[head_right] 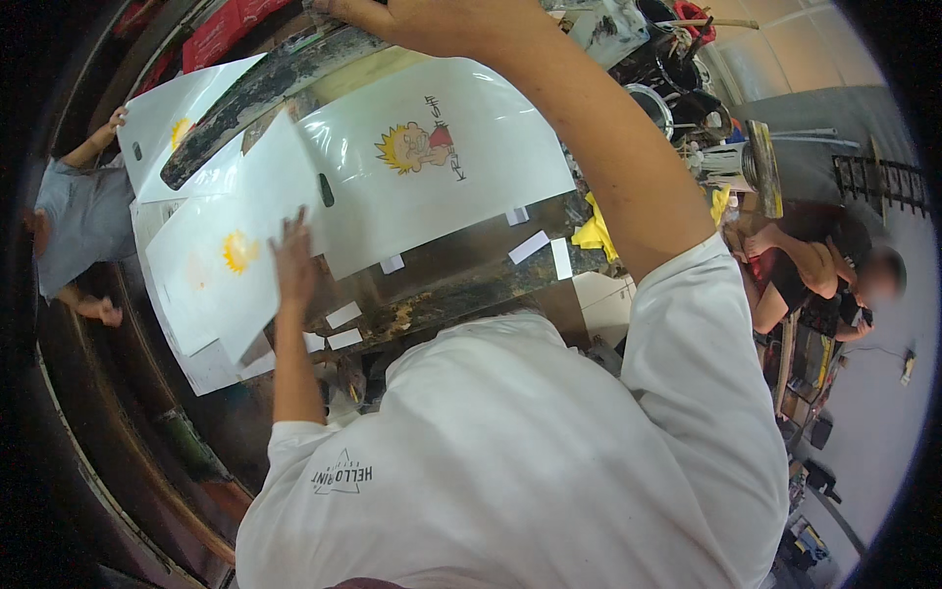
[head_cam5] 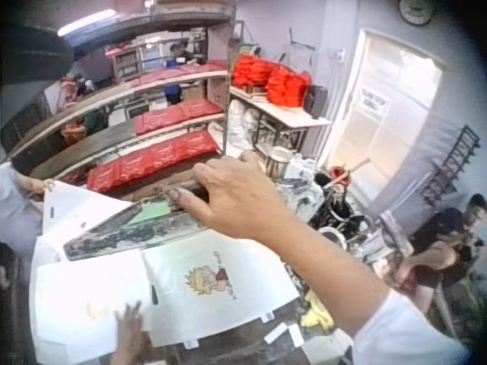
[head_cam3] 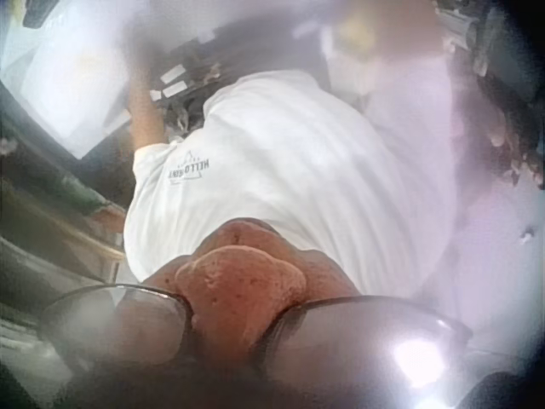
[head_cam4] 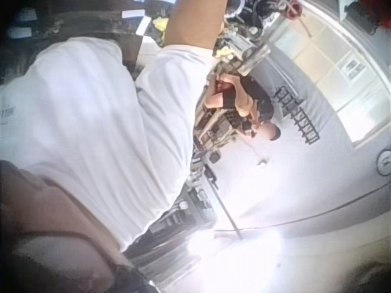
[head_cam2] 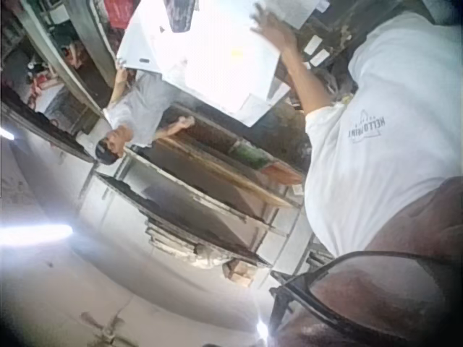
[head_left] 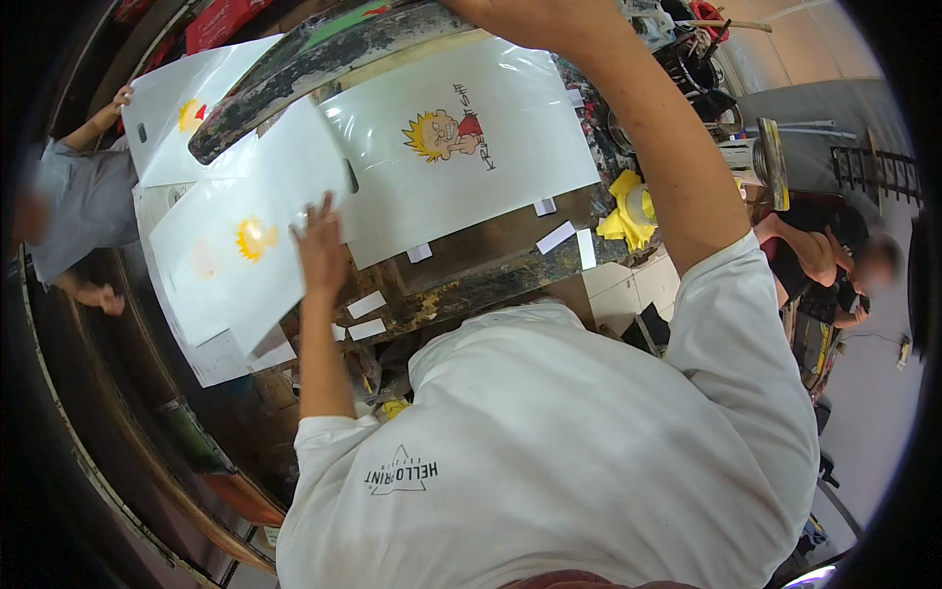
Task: The person aligns a white sheet under a screen printing frame, pours red ink onto the screen, and uses a squeegee to pull the ink across the mesh. They lift the frame to reveal a printed design and repeat the process on additional sheets.
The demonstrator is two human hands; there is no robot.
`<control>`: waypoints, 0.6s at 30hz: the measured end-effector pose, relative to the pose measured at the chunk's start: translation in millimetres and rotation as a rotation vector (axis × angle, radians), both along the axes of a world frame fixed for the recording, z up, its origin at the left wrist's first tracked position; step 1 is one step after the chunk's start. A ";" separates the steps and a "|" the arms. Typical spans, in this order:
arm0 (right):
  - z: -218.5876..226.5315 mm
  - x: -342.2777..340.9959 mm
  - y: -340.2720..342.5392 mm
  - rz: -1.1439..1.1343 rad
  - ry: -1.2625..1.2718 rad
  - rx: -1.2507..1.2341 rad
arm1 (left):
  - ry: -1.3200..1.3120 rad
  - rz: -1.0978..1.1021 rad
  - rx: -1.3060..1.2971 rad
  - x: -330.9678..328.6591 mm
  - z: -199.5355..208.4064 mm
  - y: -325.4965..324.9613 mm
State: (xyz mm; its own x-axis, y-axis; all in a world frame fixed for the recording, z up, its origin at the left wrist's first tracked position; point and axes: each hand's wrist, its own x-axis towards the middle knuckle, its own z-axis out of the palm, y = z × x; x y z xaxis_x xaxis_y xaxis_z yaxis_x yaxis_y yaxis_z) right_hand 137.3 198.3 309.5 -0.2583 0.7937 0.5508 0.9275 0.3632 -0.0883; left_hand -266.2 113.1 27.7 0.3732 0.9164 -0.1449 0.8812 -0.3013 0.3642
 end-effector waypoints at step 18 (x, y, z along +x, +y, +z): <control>-6.2 3.2 9.2 0.059 0.033 0.014 | -0.073 -0.362 0.184 236.2 -49.6 -59.1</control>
State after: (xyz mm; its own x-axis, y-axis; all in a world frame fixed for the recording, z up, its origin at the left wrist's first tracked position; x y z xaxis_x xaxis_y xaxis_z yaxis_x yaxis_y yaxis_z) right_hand 140.5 207.5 303.3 -0.2860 0.7696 0.5709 0.9009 0.4189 -0.1133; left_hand -29.9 53.9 -21.9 0.6792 0.7324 0.0482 0.6804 -0.6529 0.3329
